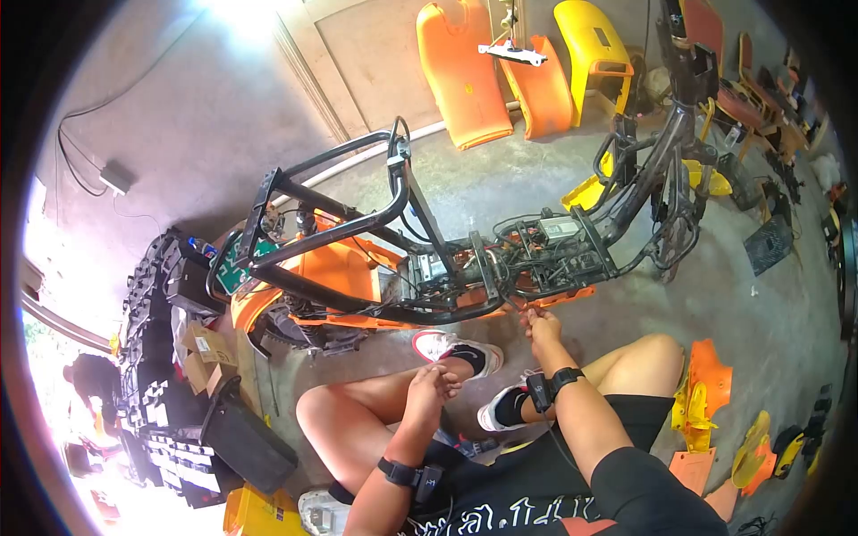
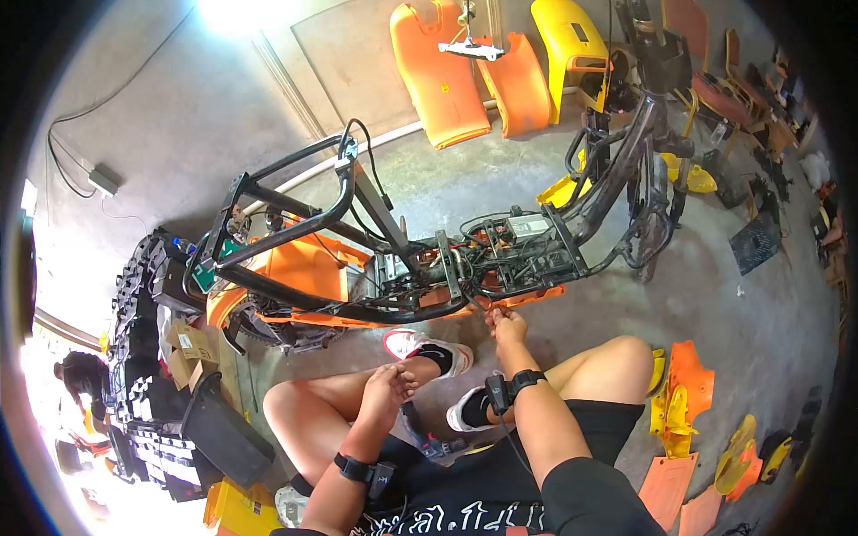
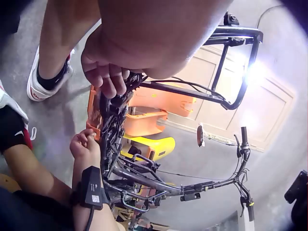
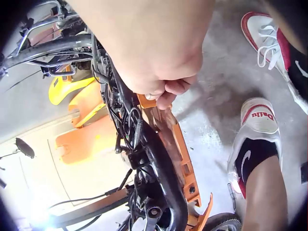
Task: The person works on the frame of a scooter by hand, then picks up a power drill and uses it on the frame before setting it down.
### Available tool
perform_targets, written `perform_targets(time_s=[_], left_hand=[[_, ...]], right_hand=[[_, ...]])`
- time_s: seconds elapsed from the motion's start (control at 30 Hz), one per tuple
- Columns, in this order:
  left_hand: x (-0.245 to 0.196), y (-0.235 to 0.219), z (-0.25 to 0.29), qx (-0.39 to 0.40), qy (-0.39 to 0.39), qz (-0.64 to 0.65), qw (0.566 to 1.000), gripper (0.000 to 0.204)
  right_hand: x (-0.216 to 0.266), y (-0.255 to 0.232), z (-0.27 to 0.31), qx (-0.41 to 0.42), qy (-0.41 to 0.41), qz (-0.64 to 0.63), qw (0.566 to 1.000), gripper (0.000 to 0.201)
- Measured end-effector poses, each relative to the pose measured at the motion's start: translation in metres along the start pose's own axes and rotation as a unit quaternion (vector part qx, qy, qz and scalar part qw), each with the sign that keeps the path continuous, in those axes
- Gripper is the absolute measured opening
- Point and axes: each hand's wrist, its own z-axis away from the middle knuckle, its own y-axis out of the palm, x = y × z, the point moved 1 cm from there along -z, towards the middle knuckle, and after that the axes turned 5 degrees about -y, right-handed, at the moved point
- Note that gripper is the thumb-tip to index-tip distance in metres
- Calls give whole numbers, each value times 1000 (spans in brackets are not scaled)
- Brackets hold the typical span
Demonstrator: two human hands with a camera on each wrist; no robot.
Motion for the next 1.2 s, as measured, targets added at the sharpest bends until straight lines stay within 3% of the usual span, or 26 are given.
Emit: perform_targets(time_s=[0.17,0.27,0.33,0.47,0.7,0.8,0.97,1.2], left_hand=[[1,1,0,-11,-4,0,1000,16],[1,1,1,-4,5,0,1000,16],[1,-1,-2,-5,-2,-5,1000,16],[0,-2,-2,0,-7,0,1000,16],[-1,-1,-5,0,0,1,1000,17],[-3,0,-2,-10,-3,4,1000,17],[-2,-5,1,9,-2,15,1000,17],[-3,-9,2,-19,-2,9,1000,18]], right_hand=[[4,0,-6,28,39,-24,999,9],[-7,-4,-14,37,79,-107,990,9],[-16,-8,-32,100,150,-198,964,11],[-5,-13,-30,110,212,-227,944,14],[1,-12,-24,196,234,-257,917,23],[8,-6,-7,152,243,-204,936,26],[-8,-3,-20,71,172,-211,960,23],[-4,6,-20,111,221,-285,926,22]])
